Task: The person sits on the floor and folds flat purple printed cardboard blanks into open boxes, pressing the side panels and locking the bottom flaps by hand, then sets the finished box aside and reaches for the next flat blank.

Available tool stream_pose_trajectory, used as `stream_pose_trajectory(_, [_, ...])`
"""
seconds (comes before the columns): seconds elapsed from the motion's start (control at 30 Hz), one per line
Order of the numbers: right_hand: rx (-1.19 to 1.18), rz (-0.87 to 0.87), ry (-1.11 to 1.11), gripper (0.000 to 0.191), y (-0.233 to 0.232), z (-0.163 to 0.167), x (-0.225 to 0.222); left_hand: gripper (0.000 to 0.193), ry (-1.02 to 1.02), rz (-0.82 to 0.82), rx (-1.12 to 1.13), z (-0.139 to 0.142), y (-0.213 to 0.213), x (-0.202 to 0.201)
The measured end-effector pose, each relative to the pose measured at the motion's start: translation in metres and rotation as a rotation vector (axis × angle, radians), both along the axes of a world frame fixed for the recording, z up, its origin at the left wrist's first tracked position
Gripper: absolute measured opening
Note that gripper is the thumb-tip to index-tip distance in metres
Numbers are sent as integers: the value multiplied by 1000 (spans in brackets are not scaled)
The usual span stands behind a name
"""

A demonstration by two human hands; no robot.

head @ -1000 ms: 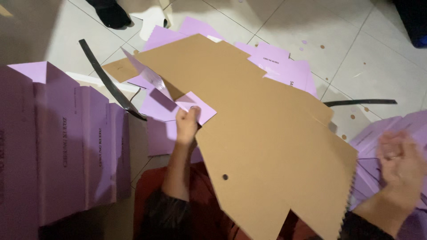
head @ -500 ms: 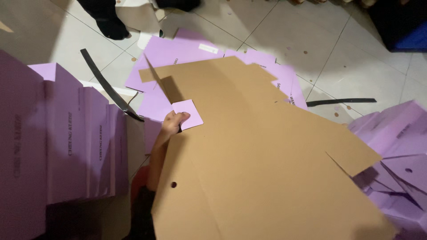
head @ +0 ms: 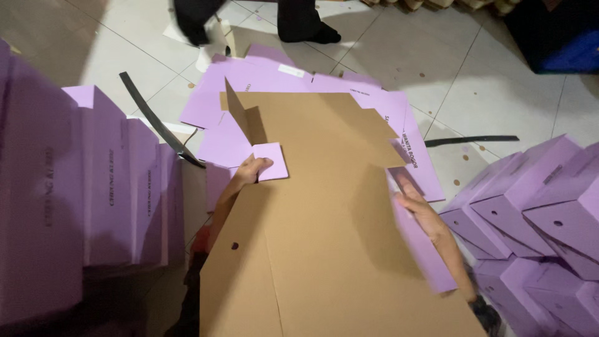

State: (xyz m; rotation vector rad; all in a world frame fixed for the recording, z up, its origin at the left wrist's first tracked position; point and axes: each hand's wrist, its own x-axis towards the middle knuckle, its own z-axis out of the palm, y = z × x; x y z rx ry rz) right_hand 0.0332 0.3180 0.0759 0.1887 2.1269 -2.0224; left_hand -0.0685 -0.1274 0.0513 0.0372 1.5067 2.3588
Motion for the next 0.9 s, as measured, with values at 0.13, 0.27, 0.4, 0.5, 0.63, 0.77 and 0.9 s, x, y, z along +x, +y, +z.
stream_pose_trajectory(0.13, [-175, 156, -27, 82, -34, 30, 7, 49, 58, 95, 12, 8, 5, -1])
stream_pose_trajectory(0.27, [-177, 66, -60, 84, -47, 54, 21, 58, 126, 75, 100, 15, -1, 6])
stream_pose_trajectory(0.4, [-174, 1, -97, 86, -52, 59, 26, 57, 242, -26, 48, 17, -2, 0])
stream_pose_trajectory(0.5, [-183, -39, -106, 87, -53, 59, 24, 68, 186, -49, 113, 12, 11, 0])
stream_pose_trajectory(0.63, [-203, -79, -120, 89, -51, 62, 10, 90, 95, -79, 119, 8, 22, -1])
stream_pose_trajectory(0.77, [-215, -132, -125, 91, -49, 59, -4, 110, 125, -128, 181, 8, 23, -5])
stream_pose_trajectory(0.9, [-227, -179, -130, 94, -46, 53, -13, 114, 193, -137, 117, 6, 29, -5])
